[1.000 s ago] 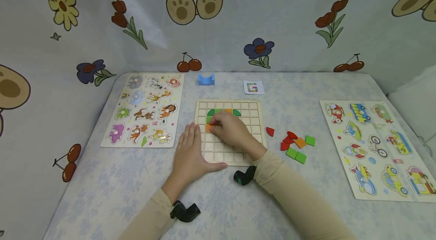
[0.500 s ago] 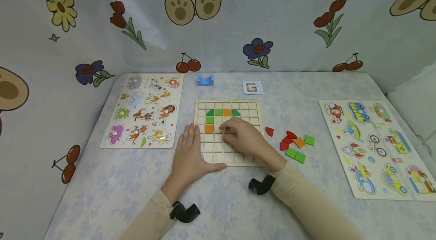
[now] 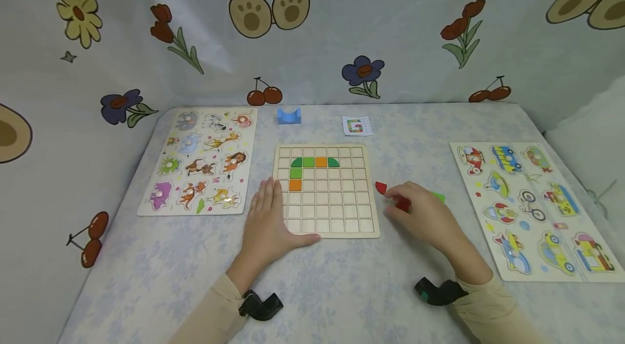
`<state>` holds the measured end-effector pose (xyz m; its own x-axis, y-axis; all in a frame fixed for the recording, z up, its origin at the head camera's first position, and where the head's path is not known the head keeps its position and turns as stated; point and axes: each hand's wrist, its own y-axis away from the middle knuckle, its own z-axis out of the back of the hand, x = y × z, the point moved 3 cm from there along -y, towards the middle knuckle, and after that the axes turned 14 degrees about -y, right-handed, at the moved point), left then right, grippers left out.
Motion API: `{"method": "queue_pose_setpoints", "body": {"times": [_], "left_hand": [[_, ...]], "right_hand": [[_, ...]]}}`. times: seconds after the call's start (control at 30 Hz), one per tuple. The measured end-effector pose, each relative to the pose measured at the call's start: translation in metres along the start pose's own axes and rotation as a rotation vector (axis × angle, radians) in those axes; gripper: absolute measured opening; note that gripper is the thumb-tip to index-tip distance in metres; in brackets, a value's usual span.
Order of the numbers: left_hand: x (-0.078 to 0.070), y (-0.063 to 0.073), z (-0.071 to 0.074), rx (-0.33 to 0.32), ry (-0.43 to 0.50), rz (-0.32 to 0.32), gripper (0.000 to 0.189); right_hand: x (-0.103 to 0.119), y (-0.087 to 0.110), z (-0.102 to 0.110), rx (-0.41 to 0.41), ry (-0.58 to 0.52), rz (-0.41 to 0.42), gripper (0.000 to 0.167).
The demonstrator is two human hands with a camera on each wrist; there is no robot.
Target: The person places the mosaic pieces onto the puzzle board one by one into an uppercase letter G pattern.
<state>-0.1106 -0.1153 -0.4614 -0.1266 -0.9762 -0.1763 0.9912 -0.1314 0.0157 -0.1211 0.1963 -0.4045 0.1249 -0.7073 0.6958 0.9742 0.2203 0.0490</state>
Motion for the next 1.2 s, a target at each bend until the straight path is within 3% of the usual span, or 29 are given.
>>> {"method": "queue_pose_setpoints", "body": {"times": [0.23, 0.5, 0.8, 0.97, 1.2], "left_hand": [[0.001, -0.001, -0.002, -0.009, -0.001, -0.007, 0.152], [0.001, -0.001, -0.001, -0.004, 0.004, -0.006, 0.152], [0.001, 0.001, 0.001, 0.005, 0.006, -0.004, 0.152], [0.001, 0.001, 0.001, 0.009, 0.001, -0.005, 0.151], [0.001, 0.001, 0.003, 0.008, 0.001, -0.007, 0.151]], "right_hand": [[-0.022, 0.021, 0.018, 0.01, 0.101, -0.083, 0.032], [-0.038, 0.031, 0.023, -0.017, 0.083, -0.142, 0.038], [-0.039, 0.034, 0.021, -0.013, 0.02, -0.099, 0.02], [-0.042, 0.033, 0.019, -0.063, -0.046, -0.064, 0.02], [-0.03, 0.015, 0.006, -0.071, -0.166, 0.004, 0.017]]}}
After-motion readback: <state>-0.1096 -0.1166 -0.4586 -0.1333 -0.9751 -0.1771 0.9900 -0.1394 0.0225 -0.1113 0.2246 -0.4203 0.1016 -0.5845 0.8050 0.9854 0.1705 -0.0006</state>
